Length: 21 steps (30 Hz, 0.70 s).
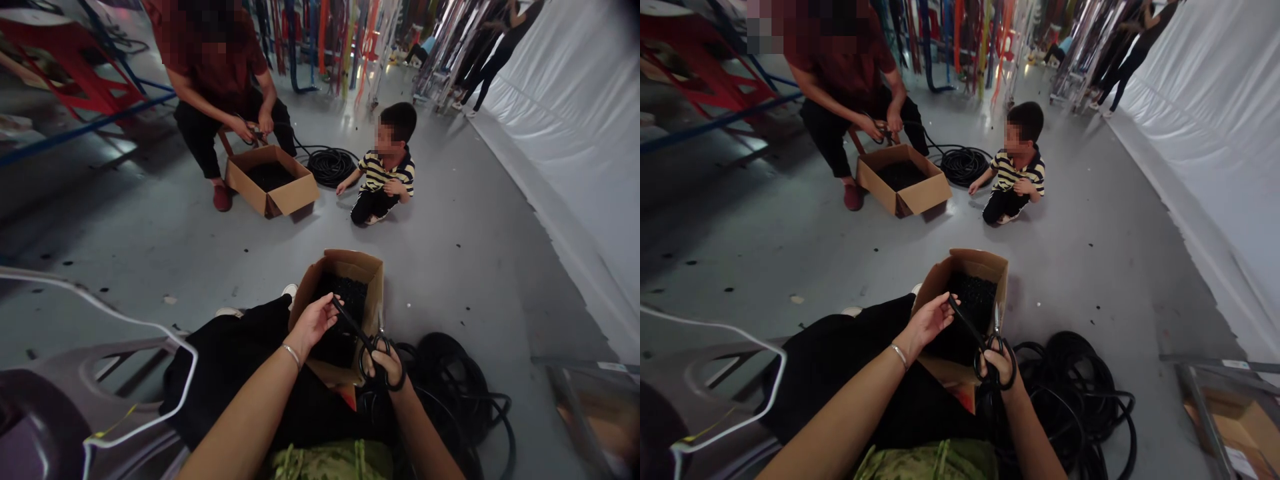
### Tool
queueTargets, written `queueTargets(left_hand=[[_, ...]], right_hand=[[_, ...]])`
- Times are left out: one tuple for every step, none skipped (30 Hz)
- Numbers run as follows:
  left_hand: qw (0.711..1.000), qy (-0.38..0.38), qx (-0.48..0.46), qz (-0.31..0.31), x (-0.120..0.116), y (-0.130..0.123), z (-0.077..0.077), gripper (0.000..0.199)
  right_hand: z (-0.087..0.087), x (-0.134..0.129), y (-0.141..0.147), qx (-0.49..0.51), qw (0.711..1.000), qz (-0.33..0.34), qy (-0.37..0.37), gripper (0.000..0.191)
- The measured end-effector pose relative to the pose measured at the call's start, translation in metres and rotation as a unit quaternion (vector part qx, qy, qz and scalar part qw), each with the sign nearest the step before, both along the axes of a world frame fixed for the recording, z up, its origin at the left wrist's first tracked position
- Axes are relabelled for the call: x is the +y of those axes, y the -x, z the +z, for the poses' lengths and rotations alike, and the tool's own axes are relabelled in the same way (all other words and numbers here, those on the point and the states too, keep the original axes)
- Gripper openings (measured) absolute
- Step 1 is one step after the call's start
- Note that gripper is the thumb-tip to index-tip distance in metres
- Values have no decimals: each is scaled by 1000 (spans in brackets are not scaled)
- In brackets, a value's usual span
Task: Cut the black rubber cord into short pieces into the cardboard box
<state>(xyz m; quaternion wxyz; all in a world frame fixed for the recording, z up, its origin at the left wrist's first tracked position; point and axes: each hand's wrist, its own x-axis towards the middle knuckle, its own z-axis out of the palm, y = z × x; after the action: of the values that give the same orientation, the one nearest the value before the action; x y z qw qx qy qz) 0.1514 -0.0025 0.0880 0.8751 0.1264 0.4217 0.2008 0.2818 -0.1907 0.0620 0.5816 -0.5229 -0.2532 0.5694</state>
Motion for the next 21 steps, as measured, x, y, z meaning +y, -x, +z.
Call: queueTargets(left_hand=[[1000, -6, 0, 3, -1, -1, 1, 15], [1000, -18, 2, 9, -3, -2, 1, 15], [999, -36, 5, 17, -4, -3, 0, 17], [998, -56, 9, 25, -5, -4, -1, 19], [997, -75, 15, 33, -6, -5, -2, 21], [995, -91, 21, 41, -6, -5, -3, 24], [993, -103, 27, 49, -6, -6, -4, 26], [992, -112, 33, 54, -6, -5, -4, 28], [990, -119, 38, 59, -5, -5, -3, 29], [989, -126, 42, 62, -3, -4, -2, 30], [988, -133, 46, 65, -2, -2, -1, 31], [987, -139, 49, 66, 0, -1, 0, 32], [986, -145, 53, 66, 2, 1, 1, 32], [985, -148, 57, 63, 3, 2, 1, 32], [985, -149, 60, 59, 3, 3, 2, 33], [986, -148, 62, 55, 3, 3, 1, 33], [987, -142, 61, 51, 2, 2, 1, 34], [988, -134, 58, 46, 1, 2, 0, 35], [990, -125, 52, 38, -1, 0, -1, 36], [992, -115, 46, 27, -4, -1, -1, 37], [994, -105, 39, 12, -6, -3, -2, 38]], right_hand=[[-3, -1, 0, 20, 1000, 3, -12, 37], [-7, -2, 2, 39, 999, 9, -20, 36], [-11, -3, 5, 58, 998, 13, -23, 35], [-17, -4, 9, 78, 997, 16, -23, 35], [-23, -4, 14, 99, 995, 18, -22, 34], [-29, -5, 19, 117, 993, 17, -19, 34], [-35, -5, 24, 130, 991, 15, -15, 35], [-41, -5, 28, 137, 990, 12, -14, 36], [-47, -5, 30, 142, 990, 8, -14, 37], [-51, -5, 32, 146, 989, 6, -15, 38], [-54, -5, 32, 151, 988, 5, -17, 38], [-57, -4, 32, 156, 988, 3, -19, 37], [-58, -3, 31, 162, 987, 0, -19, 37], [-58, -2, 30, 166, 986, -3, -15, 36], [-57, -2, 29, 166, 986, -5, -10, 36], [-55, 0, 28, 162, 987, -8, -6, 36], [-53, 1, 28, 155, 988, -11, -5, 36], [-50, 2, 28, 145, 989, -15, -6, 36], [-47, 4, 29, 133, 991, -19, -8, 36], [-45, 7, 31, 120, 992, -24, -11, 35], [-42, 9, 33, 108, 994, -31, -12, 35]])
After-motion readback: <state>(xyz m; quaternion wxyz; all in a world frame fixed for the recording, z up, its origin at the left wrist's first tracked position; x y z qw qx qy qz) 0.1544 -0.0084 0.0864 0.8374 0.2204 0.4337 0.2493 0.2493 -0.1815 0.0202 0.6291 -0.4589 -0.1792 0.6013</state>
